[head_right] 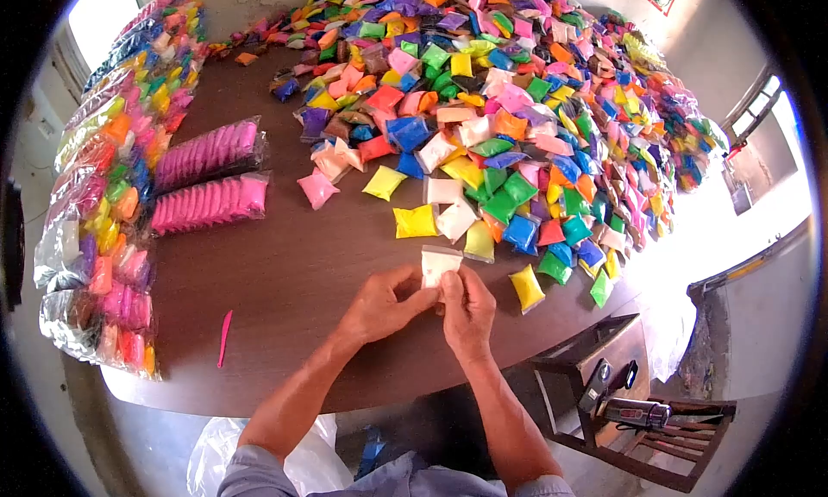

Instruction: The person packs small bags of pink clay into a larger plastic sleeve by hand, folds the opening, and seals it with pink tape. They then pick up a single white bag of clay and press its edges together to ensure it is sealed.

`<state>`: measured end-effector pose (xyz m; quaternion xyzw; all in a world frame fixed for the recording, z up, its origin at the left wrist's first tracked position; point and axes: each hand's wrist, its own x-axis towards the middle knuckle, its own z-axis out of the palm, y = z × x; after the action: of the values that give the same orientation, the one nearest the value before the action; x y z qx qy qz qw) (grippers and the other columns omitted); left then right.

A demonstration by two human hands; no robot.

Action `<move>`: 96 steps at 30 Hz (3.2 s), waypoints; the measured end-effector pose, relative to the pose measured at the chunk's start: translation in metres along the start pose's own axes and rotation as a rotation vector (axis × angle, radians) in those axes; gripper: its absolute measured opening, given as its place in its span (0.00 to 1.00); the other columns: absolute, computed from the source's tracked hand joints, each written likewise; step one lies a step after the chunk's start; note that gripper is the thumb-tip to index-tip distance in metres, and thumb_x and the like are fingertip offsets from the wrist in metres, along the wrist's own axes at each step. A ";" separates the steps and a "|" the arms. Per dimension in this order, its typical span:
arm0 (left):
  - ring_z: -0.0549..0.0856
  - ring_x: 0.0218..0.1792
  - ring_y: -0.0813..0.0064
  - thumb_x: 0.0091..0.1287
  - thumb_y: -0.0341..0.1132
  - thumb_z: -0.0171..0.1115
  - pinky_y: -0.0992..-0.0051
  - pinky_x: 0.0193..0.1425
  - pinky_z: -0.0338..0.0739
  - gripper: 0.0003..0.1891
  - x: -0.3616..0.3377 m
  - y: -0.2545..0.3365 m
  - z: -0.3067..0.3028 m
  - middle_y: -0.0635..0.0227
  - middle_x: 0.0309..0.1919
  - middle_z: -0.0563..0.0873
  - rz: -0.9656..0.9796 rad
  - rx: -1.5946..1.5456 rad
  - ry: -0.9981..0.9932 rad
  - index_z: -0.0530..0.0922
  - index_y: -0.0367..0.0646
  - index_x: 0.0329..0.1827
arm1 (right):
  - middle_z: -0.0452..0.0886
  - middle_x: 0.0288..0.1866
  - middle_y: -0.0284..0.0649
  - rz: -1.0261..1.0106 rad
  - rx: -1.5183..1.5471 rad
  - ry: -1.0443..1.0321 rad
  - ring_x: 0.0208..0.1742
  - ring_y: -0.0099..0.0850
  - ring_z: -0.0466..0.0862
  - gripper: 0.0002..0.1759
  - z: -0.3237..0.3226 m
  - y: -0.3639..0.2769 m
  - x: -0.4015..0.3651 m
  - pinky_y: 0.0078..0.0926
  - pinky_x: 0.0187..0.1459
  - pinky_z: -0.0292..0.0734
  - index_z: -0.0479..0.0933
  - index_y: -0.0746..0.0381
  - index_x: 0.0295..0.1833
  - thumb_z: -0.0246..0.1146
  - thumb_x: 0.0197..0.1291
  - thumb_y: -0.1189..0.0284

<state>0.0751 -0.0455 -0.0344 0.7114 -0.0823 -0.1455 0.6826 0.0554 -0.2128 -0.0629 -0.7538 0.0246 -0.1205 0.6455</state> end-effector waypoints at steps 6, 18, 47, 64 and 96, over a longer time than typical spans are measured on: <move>0.83 0.36 0.86 0.75 0.34 0.75 0.75 0.40 0.80 0.11 0.004 -0.017 -0.004 0.72 0.33 0.89 0.076 -0.032 0.075 0.86 0.35 0.48 | 0.83 0.36 0.28 -0.076 -0.077 -0.023 0.31 0.14 0.77 0.18 -0.001 0.005 0.002 0.16 0.31 0.73 0.84 0.66 0.56 0.60 0.84 0.60; 0.80 0.36 0.87 0.77 0.37 0.72 0.77 0.38 0.77 0.11 0.008 -0.022 0.001 0.75 0.33 0.86 0.190 -0.209 0.097 0.86 0.35 0.45 | 0.81 0.36 0.25 -0.044 -0.033 -0.057 0.35 0.13 0.74 0.10 -0.003 0.007 -0.001 0.15 0.35 0.68 0.85 0.67 0.53 0.66 0.79 0.71; 0.80 0.36 0.88 0.78 0.34 0.69 0.80 0.40 0.77 0.09 0.003 -0.013 0.000 0.77 0.35 0.87 0.112 0.080 0.112 0.88 0.37 0.50 | 0.77 0.34 0.22 -0.043 0.003 -0.071 0.32 0.09 0.70 0.05 -0.006 0.008 0.001 0.13 0.31 0.65 0.84 0.65 0.50 0.67 0.76 0.75; 0.83 0.38 0.85 0.78 0.32 0.69 0.79 0.42 0.80 0.08 0.007 -0.023 -0.002 0.74 0.36 0.89 0.188 0.014 0.145 0.88 0.36 0.50 | 0.78 0.33 0.23 -0.059 -0.008 -0.029 0.31 0.09 0.73 0.06 -0.001 0.005 0.001 0.13 0.31 0.68 0.84 0.66 0.51 0.68 0.77 0.74; 0.82 0.35 0.84 0.77 0.37 0.70 0.75 0.38 0.79 0.11 0.007 -0.024 -0.003 0.71 0.34 0.89 0.207 0.078 0.173 0.88 0.36 0.48 | 0.81 0.36 0.23 -0.053 0.023 -0.027 0.34 0.09 0.75 0.07 -0.002 0.003 0.000 0.10 0.34 0.69 0.87 0.66 0.54 0.67 0.76 0.77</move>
<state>0.0805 -0.0436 -0.0590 0.7350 -0.1017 -0.0093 0.6703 0.0553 -0.2151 -0.0656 -0.7481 -0.0054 -0.1276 0.6511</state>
